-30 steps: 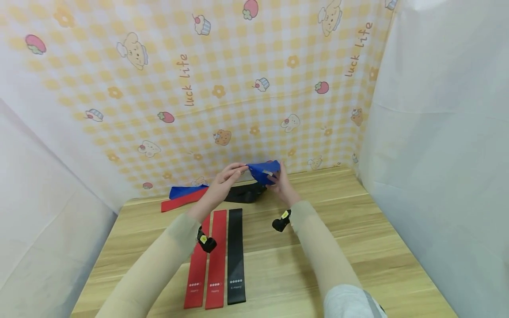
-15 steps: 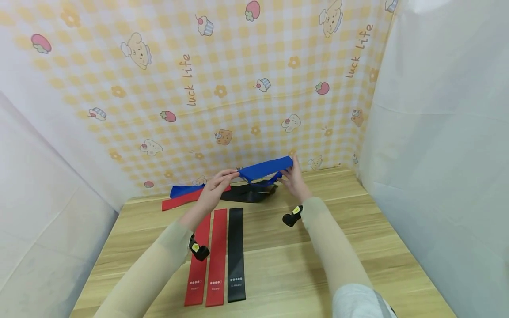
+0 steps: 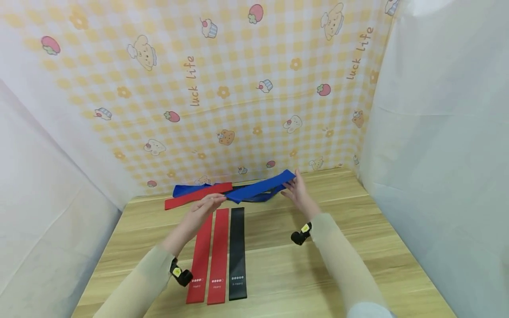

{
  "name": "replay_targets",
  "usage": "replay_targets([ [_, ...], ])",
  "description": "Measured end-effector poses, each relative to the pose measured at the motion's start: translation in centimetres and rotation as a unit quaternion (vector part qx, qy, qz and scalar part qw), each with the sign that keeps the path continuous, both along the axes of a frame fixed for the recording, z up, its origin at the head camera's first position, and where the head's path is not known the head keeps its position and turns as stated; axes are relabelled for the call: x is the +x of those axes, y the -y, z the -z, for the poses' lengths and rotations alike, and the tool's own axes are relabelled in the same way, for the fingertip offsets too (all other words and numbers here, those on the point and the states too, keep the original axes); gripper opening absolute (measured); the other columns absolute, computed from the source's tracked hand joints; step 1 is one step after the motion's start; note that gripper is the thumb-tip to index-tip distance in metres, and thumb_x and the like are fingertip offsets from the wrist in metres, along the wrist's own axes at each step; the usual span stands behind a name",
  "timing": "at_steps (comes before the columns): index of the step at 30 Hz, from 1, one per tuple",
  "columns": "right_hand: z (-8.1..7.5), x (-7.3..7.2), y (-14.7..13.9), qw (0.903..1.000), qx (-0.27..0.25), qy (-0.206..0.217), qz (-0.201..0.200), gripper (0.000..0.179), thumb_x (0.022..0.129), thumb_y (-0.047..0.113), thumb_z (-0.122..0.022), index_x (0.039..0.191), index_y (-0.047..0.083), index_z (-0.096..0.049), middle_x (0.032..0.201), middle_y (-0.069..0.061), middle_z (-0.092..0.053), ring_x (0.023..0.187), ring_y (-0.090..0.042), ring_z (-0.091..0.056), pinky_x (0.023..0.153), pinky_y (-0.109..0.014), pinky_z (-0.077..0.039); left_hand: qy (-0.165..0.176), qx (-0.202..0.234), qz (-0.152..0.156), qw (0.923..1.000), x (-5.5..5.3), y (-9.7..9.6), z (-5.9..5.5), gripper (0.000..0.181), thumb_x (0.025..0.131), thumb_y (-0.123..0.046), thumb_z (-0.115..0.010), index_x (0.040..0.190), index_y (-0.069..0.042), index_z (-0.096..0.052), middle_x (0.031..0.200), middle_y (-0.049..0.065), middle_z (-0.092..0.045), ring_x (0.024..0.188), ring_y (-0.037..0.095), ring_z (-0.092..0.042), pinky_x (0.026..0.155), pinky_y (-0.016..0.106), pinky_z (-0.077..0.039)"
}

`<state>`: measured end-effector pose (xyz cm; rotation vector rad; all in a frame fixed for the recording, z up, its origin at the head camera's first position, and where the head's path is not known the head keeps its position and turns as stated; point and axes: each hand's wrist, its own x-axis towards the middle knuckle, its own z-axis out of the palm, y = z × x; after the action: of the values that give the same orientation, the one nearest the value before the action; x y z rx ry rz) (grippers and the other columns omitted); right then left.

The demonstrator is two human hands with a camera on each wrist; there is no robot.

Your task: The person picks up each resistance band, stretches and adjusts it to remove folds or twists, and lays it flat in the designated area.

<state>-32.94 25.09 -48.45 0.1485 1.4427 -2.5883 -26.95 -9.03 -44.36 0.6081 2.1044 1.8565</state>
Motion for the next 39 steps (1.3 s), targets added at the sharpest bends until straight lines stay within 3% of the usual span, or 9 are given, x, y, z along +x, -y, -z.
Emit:
replay_targets([
  [2, 0.8, 1.3, 0.3, 0.9999, 0.006, -0.016, -0.001, 0.070, 0.105, 0.044, -0.024, 0.153, -0.001, 0.001, 0.159, -0.022, 0.002, 0.145, -0.035, -0.011, 0.112, -0.054, -0.021, 0.021, 0.002, 0.001, 0.9998, 0.8, 0.9, 0.9, 0.053, 0.103, -0.040, -0.043, 0.134, 0.001, -0.055, 0.141, 0.013, -0.048, 0.136, 0.028, -0.039, 0.113, 0.045, -0.025],
  [4, 2.8, 2.0, 0.1, 0.9989, -0.007, -0.045, -0.012, 0.055, 0.105, 0.032, -0.028, 0.149, -0.001, -0.025, 0.157, -0.023, -0.016, 0.142, -0.036, -0.022, 0.110, -0.054, -0.027, 0.033, 0.005, 0.002, 0.9994, 1.6, 1.7, 1.8, 0.053, 0.102, -0.040, -0.045, 0.133, 0.002, -0.055, 0.141, 0.016, -0.048, 0.135, 0.030, -0.040, 0.112, 0.047, -0.025],
  [7, 4.4, 3.8, 0.6, 0.9987, 0.009, -0.050, -0.004, 0.030, 0.099, 0.014, -0.033, 0.119, 0.005, -0.054, 0.142, -0.017, -0.044, 0.138, -0.038, -0.032, 0.108, -0.056, -0.029, 0.057, -0.013, -0.003, 0.9983, 2.9, 2.9, 3.2, 0.051, 0.101, -0.041, -0.048, 0.133, -0.002, -0.056, 0.140, 0.015, -0.050, 0.134, 0.030, -0.042, 0.111, 0.049, -0.027],
  [10, 4.7, 6.0, 1.6, 0.9979, 0.061, -0.014, 0.017, 0.019, 0.095, 0.004, -0.035, 0.092, 0.011, -0.052, 0.120, -0.006, -0.060, 0.133, -0.035, -0.040, 0.109, -0.056, -0.028, 0.069, -0.044, -0.008, 0.9966, 4.2, 3.8, 4.5, 0.047, 0.101, -0.039, -0.049, 0.133, -0.006, -0.056, 0.136, 0.016, -0.053, 0.133, 0.033, -0.043, 0.110, 0.053, -0.028],
  [17, 6.7, 9.1, 2.6, 0.9955, 0.064, 0.060, 0.036, 0.011, 0.099, 0.001, -0.042, 0.093, 0.009, -0.047, 0.086, 0.004, -0.064, 0.095, -0.014, -0.064, 0.103, -0.052, -0.038, 0.061, -0.121, -0.015, 0.9907, 6.3, 4.5, 6.9, 0.039, 0.100, -0.035, -0.052, 0.124, -0.006, -0.065, 0.129, 0.010, -0.056, 0.126, 0.035, -0.046, 0.103, 0.057, -0.036],
  [24, 8.0, 10.4, 3.2, 0.9932, 0.055, 0.090, 0.048, 0.016, 0.100, 0.012, -0.051, 0.085, 0.010, -0.046, 0.093, -0.001, -0.065, 0.113, -0.032, -0.059, 0.093, -0.047, -0.048, 0.015, -0.197, -0.022, 0.9800, 7.0, 4.4, 8.5, 0.033, 0.101, -0.029, -0.051, 0.118, -0.006, -0.069, 0.120, 0.008, -0.060, 0.114, 0.032, -0.054, 0.092, 0.047, -0.049],
  [34, 9.2, 11.0, 3.1, 0.9930, 0.079, 0.085, 0.020, 0.011, 0.099, 0.005, -0.040, 0.089, 0.007, -0.042, 0.101, -0.013, -0.061, 0.097, -0.024, -0.065, 0.085, -0.041, -0.053, -0.061, -0.322, -0.031, 0.9441, 7.3, 3.3, 9.9, 0.024, 0.095, -0.025, -0.063, 0.104, -0.006, -0.075, 0.108, 0.003, -0.064, 0.100, 0.023, -0.059, 0.085, 0.043, -0.052],
  [36, 9.2, 11.0, 3.1, 0.9928, 0.082, 0.087, 0.013, 0.012, 0.100, 0.007, -0.040, 0.107, -0.001, -0.044, 0.119, -0.026, -0.056, 0.106, -0.030, -0.062, 0.089, -0.043, -0.051, -0.074, -0.345, -0.027, 0.9352, 7.1, 2.9, 10.0, 0.021, 0.093, -0.024, -0.066, 0.103, -0.009, -0.075, 0.105, 0.001, -0.065, 0.097, 0.021, -0.059, 0.084, 0.043, -0.052],
  [39, 9.1, 11.2, 3.3, 0.9933, 0.063, 0.097, 0.003, 0.049, 0.101, 0.010, -0.039, 0.143, -0.009, -0.020, 0.144, -0.039, -0.029, 0.122, -0.043, -0.049, 0.096, -0.048, -0.046, -0.113, -0.396, -0.026, 0.9107, 6.8, 2.2, 9.9, 0.017, 0.089, -0.026, -0.070, 0.096, -0.012, -0.075, 0.092, -0.003, -0.064, 0.085, 0.015, -0.058, 0.076, 0.036, -0.053],
])
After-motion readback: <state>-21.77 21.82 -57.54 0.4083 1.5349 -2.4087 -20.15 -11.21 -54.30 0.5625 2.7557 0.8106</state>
